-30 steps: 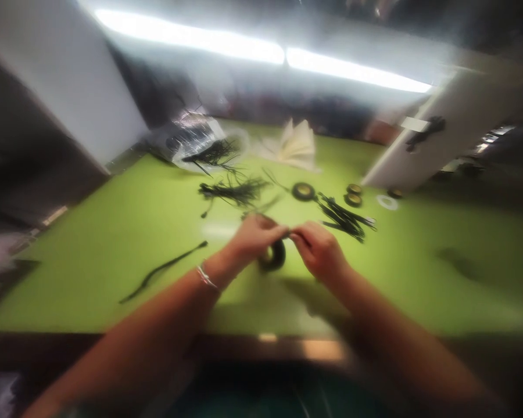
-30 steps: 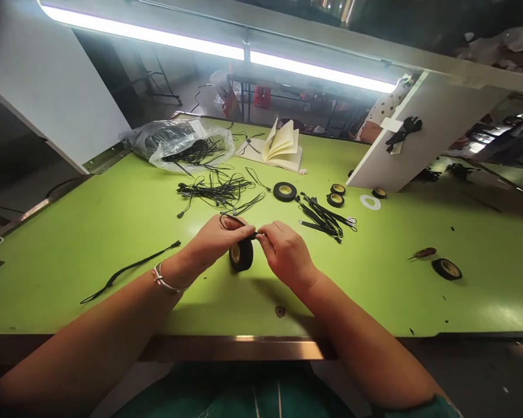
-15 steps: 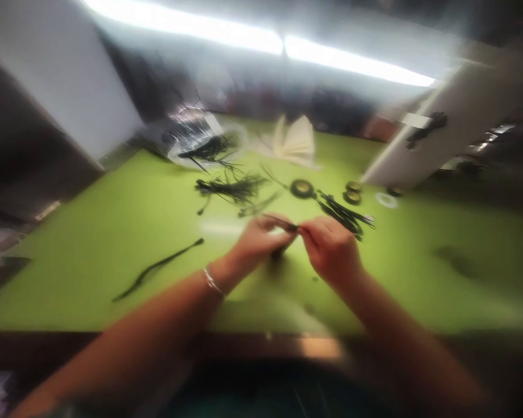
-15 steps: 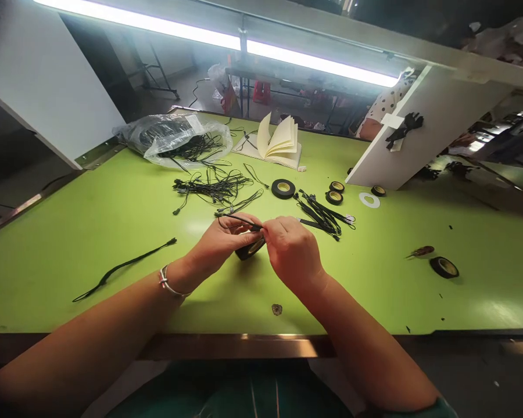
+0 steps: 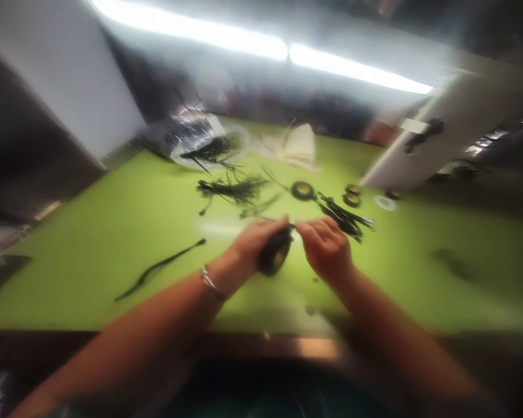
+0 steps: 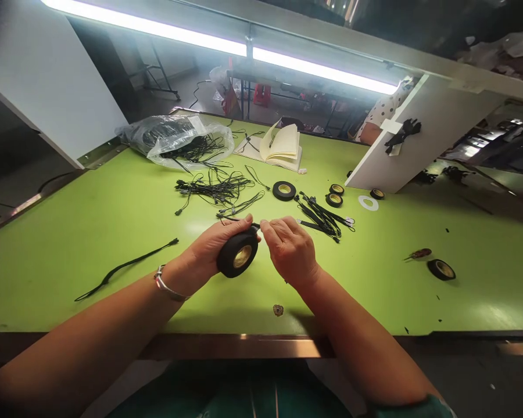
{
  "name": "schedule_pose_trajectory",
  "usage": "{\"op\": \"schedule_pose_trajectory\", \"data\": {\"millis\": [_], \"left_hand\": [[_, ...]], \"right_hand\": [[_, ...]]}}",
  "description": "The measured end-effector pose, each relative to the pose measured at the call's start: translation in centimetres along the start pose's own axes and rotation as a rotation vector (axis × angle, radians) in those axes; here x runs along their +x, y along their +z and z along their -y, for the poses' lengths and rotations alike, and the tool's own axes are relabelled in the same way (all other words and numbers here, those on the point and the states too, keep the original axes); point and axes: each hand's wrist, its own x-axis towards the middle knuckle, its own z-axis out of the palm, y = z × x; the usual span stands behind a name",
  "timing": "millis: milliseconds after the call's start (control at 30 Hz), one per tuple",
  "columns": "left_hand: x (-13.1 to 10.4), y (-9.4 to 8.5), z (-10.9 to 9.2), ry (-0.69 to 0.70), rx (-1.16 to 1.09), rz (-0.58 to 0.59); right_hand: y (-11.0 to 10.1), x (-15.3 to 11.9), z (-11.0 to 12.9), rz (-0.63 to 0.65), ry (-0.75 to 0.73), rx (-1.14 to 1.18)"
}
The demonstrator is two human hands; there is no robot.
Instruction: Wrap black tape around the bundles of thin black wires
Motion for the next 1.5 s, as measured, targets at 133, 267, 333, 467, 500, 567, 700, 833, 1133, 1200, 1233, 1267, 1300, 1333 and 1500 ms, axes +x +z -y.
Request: {"op": "schedule_pose_trajectory", "data": {"millis": [133, 267, 333, 467, 500, 567, 700, 833, 1133, 1200, 1233, 1267, 1300, 1333, 1500], "left_hand": [[0.9, -0.4, 0.6, 0.025, 0.050, -0.072], [1.5, -1.2, 1.1, 0.229, 0.179, -0.088], [1.6, -1.4, 1.2, 0.312, 0.289, -0.068], [1.7, -1.3, 1.3, 0.346, 0.358, -0.003], [1.7, -1.2, 1.4, 0.331, 0.318, 0.029], [1.8, -1.0, 1.7, 0.297, 0.232, 0.088], [1.9, -0.9, 2.1, 0.260, 0.171, 0.071], [1.5, -0.9, 1.7, 0.100, 0.137, 0.031], [0.4, -0.3, 0.7, 0.052, 0.122, 0.037], [0.6, -0.4, 1.0, 0.053, 0.142, 0.021], [0.7, -0.5, 1.1, 0.049, 0.151, 0.011], [0.9, -0.7, 1.3, 0.050, 0.164, 0.002], [1.1, -0.8, 1.5, 0.067, 0.184, -0.010], [1.2, -0.9, 1.7, 0.100, 0.214, -0.027], [1.7, -1.1, 2.0, 0.402, 0.553, -0.100]], "right_hand": [[0.2, -0.1, 0.6, 0.025, 0.080, 0.084], [0.3, -0.1, 0.9, 0.064, 0.321, 0.310], [0.1, 0.1, 0.8, 0.131, 0.436, 0.443], [-0.3, 0.3, 0.4, 0.243, 0.571, 0.568], [-0.4, 0.3, 0.4, 0.225, 0.613, 0.578], [-0.5, 0.3, 0.4, 0.170, 0.645, 0.567], [-0.1, 0.0, 0.6, 0.082, 0.450, 0.407], [0.4, -0.3, 0.4, 0.043, 0.247, 0.185], [0.7, -0.9, 0.0, 0.037, 0.058, -0.060], [0.8, -1.0, 0.1, 0.040, 0.063, -0.018], [0.9, -1.0, 0.1, 0.042, 0.071, 0.014], [1.0, -1.0, 0.1, 0.045, 0.090, 0.053], [1.1, -1.0, 0.1, 0.045, 0.126, 0.104], [1.2, -0.9, 0.1, 0.043, 0.181, 0.170], [0.9, -0.5, 0.0, 0.201, 0.455, 0.546]]}}
